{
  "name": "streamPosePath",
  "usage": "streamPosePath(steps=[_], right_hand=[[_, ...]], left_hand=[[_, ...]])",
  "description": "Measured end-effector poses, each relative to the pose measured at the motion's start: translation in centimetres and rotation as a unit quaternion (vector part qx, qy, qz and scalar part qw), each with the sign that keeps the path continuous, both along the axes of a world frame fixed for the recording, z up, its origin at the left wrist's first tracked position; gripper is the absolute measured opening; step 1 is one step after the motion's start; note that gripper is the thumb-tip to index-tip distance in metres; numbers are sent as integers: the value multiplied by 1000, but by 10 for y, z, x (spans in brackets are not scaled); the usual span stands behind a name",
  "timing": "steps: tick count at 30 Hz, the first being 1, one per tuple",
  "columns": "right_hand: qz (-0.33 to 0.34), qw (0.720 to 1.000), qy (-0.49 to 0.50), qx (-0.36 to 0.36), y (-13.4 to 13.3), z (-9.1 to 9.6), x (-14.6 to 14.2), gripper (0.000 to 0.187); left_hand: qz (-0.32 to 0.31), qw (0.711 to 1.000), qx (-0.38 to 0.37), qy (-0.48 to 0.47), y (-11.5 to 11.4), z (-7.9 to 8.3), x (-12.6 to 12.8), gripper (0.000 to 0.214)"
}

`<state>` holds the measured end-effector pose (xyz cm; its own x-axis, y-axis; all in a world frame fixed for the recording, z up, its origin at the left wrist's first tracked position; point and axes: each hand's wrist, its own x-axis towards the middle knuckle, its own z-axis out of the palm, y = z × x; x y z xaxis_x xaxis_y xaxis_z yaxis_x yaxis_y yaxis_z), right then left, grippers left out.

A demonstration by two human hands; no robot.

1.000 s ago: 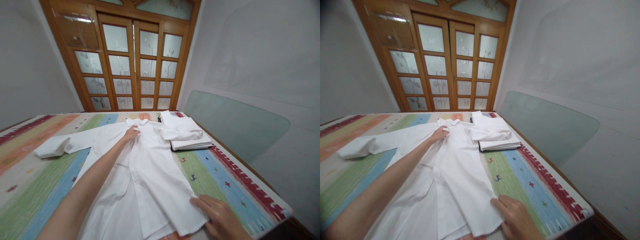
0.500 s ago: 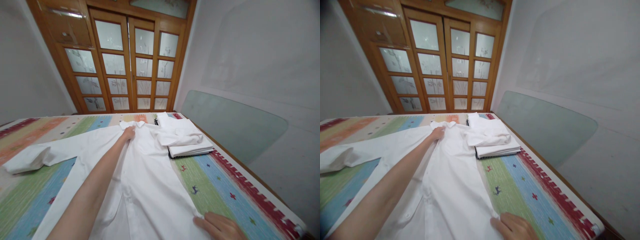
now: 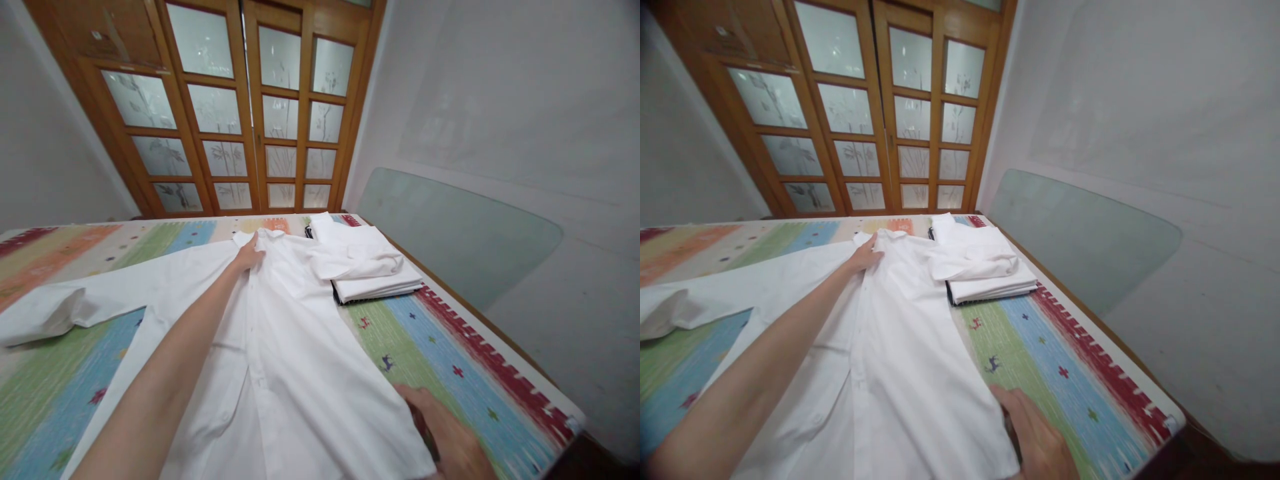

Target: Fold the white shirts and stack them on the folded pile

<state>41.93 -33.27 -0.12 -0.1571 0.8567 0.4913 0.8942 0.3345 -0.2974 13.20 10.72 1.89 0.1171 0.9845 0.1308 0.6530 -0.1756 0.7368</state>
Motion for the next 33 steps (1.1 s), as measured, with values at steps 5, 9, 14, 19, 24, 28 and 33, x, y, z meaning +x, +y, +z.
streamPosePath(steps=[5,9,14,19,24,28,33], right_hand=[[0,1000,8,-12,10,-7,1,49],[26,999,-16,-18,9,-7,4,69],[36,997,-44,-43,9,-5,8,80],[43,996,-77,-4,11,0,11,85],[66,989,-131,10,13,2,15,82],[97,983,-150,-27,10,16,10,73],[144,973,-149,-103,8,48,-7,24]], left_hand=[[-23,988,-66,-139,-28,11,-6,92],[-39,961,-139,-237,-70,17,-14,111],[-53,940,-206,-265,-138,21,-25,122],[-97,903,-305,-287,-203,20,-39,122],[-139,897,-282,-311,-234,21,-50,101],[-70,924,-224,-301,-237,19,-58,78],[-86,985,-130,-66,-255,20,-74,40]])
